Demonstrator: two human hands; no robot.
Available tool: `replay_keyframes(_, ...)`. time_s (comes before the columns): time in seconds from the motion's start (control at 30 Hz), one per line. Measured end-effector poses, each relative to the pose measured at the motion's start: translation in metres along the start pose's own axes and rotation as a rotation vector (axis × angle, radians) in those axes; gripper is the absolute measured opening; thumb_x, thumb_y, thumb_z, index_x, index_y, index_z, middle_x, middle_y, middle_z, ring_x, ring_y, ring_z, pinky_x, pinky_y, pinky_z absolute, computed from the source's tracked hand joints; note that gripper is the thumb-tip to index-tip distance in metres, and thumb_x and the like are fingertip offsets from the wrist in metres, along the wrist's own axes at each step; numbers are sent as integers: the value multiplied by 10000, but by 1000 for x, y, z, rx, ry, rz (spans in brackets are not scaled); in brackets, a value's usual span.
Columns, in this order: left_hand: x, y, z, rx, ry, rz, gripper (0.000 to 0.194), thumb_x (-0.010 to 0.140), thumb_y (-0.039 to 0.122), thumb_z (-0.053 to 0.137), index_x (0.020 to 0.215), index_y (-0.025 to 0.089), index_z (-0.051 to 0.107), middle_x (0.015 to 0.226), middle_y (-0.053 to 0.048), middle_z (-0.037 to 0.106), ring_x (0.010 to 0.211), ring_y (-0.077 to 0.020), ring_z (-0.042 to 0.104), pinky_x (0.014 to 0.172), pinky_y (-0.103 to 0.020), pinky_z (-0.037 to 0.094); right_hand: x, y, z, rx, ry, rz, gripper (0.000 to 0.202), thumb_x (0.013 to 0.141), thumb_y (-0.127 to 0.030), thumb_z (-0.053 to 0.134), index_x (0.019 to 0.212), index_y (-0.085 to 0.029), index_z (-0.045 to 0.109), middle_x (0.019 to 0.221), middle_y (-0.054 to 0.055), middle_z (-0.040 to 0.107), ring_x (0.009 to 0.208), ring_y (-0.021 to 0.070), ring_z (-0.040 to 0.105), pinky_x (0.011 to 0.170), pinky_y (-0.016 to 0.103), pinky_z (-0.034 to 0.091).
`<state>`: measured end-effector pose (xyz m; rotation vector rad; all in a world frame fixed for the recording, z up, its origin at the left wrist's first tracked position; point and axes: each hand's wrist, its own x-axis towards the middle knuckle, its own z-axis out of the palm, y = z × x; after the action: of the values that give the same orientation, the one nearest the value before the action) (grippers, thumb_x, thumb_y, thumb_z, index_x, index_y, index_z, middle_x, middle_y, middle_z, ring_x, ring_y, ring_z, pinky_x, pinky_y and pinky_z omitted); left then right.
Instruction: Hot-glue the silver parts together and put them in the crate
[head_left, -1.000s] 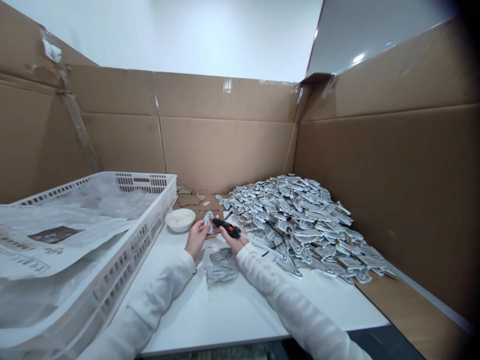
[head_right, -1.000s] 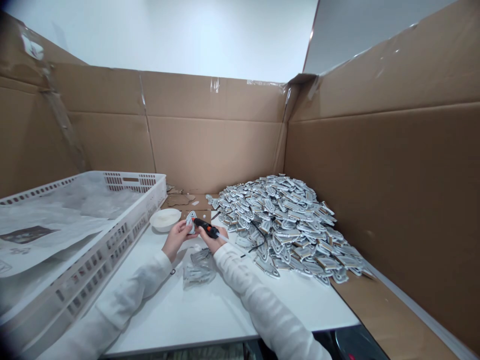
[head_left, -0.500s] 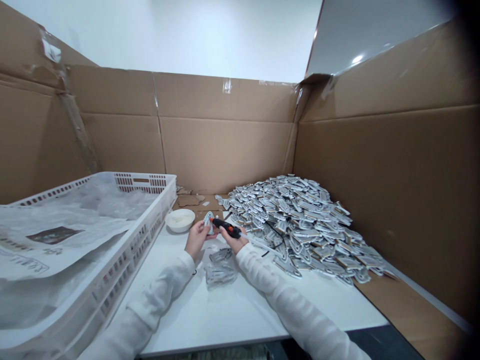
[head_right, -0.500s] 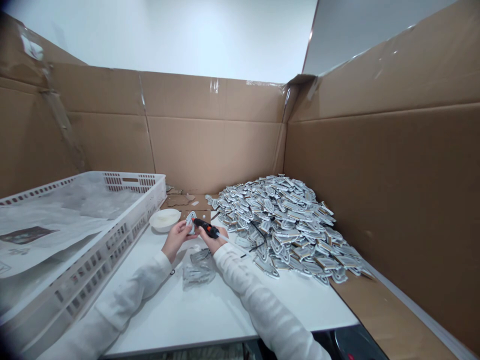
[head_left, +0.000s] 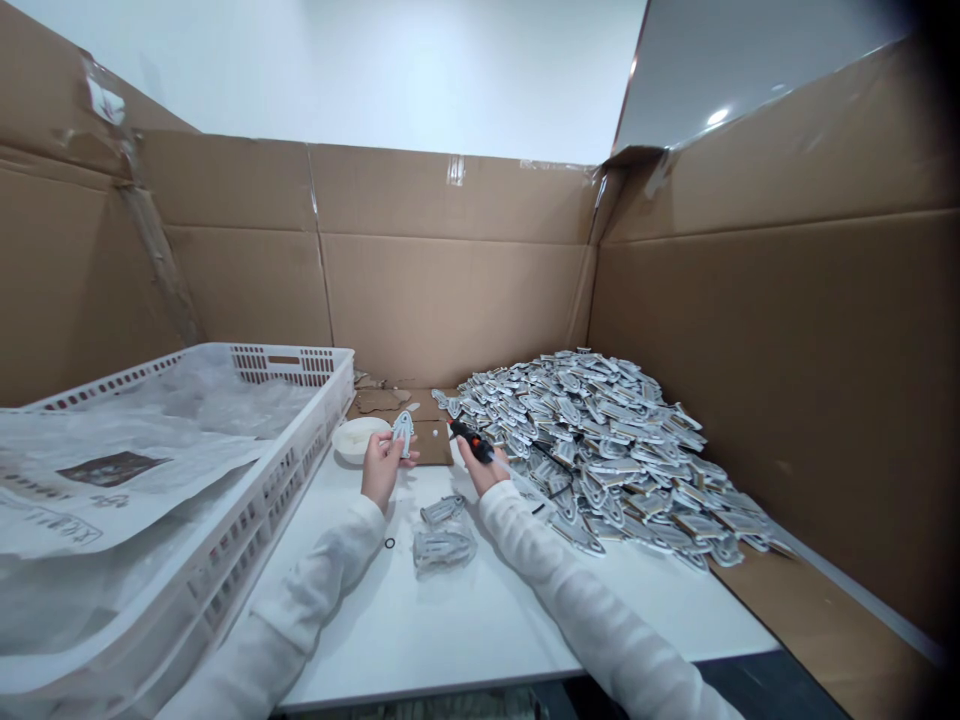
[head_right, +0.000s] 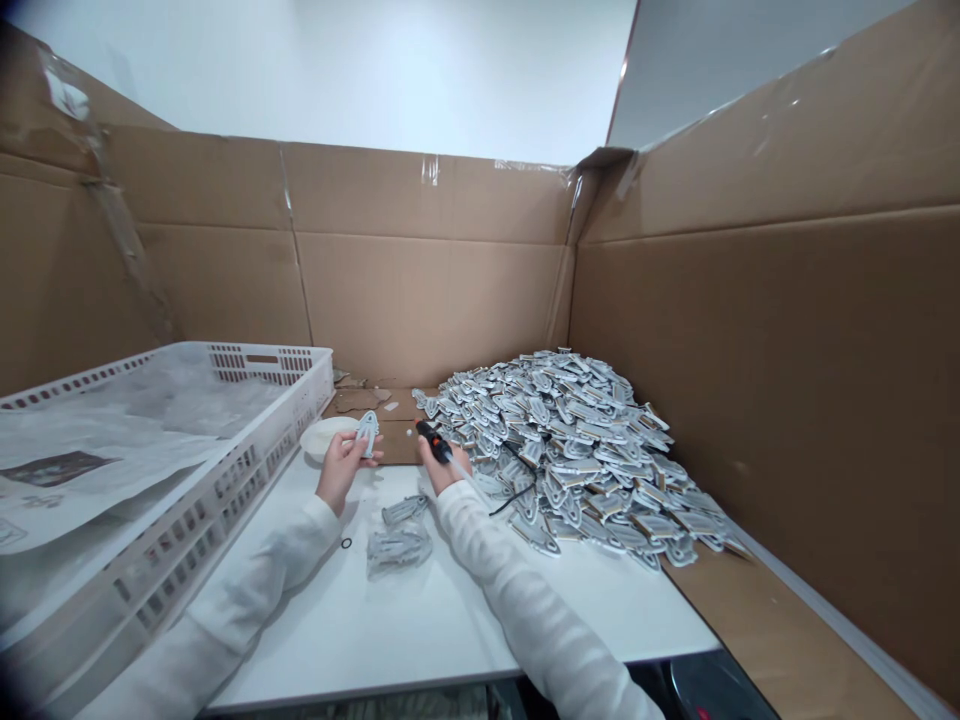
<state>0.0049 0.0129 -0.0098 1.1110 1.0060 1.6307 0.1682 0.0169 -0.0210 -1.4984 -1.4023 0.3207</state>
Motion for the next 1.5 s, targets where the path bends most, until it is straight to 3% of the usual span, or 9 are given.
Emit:
replay_keyframes(0.17,3,5,-3,158,20,15,220,646,277,648,776,139,536,706,-24,644,649,-127,581,590,-210,431,-2,-2,-2,124,18,-10,429,709,-571,452,566,-185,573,577,58,601,586,189,554,583,283,419)
replay_keyframes(0.37,1,8,-2,187,23,17,261,643,283,648,847,122,620,887,-66,651,867,-188,566,781,-264,422,-16,-18,-7,199,-50,-180,319,733,-476,476,625,-183,542,583,14,545,558,146,485,564,251,393)
replay_keyframes(0.53,0,3,0,197,41,-71,143,712,238,545,828,153,540,876,-50,623,789,-162,569,662,-240,450,-16,-18,-6,186,-82,-208,311,729,-465,478,623,-179,539,568,8,523,548,139,456,552,247,383)
replay_keyframes(0.63,0,-2,1,124,-7,-98,78,741,203,495,793,174,444,887,-40,607,763,-136,582,672,-253,471,-16,-17,-5,204,-84,-204,302,732,-457,479,647,-176,553,591,14,540,561,141,469,563,247,388)
replay_keyframes(0.77,-1,-3,3,74,-83,-70,142,746,224,524,771,188,388,865,-39,625,767,-132,603,712,-269,478,-18,-20,-6,231,-90,-221,288,730,-445,481,630,-182,544,589,13,537,572,148,480,573,254,391)
replay_keyframes(0.9,-1,1,2,48,-96,-127,216,752,273,544,829,202,355,745,-21,649,655,-146,629,660,-281,478,-19,-23,-8,212,-121,-258,280,727,-421,477,582,-188,529,565,12,531,563,152,496,576,262,384)
replay_keyframes(1.07,-3,4,2,84,-108,-180,199,755,257,538,887,187,406,720,-10,646,541,-123,608,558,-228,457,-19,-22,-8,47,-154,-293,283,725,-397,495,537,-194,553,561,22,539,579,160,507,589,270,376)
replay_keyframes(1.27,-8,6,7,97,-135,-114,224,704,294,580,854,157,487,647,8,617,555,-111,588,487,-176,413,-17,-18,-4,-24,-185,-311,295,702,-429,537,508,-208,560,531,24,542,558,162,495,549,264,353)
replay_keyframes(1.5,-13,13,11,93,-129,-139,204,721,266,549,878,174,457,609,44,598,516,-100,581,481,-176,404,-16,-13,-2,3,-161,-210,323,682,-486,517,526,-203,530,519,13,515,542,155,484,552,266,363)
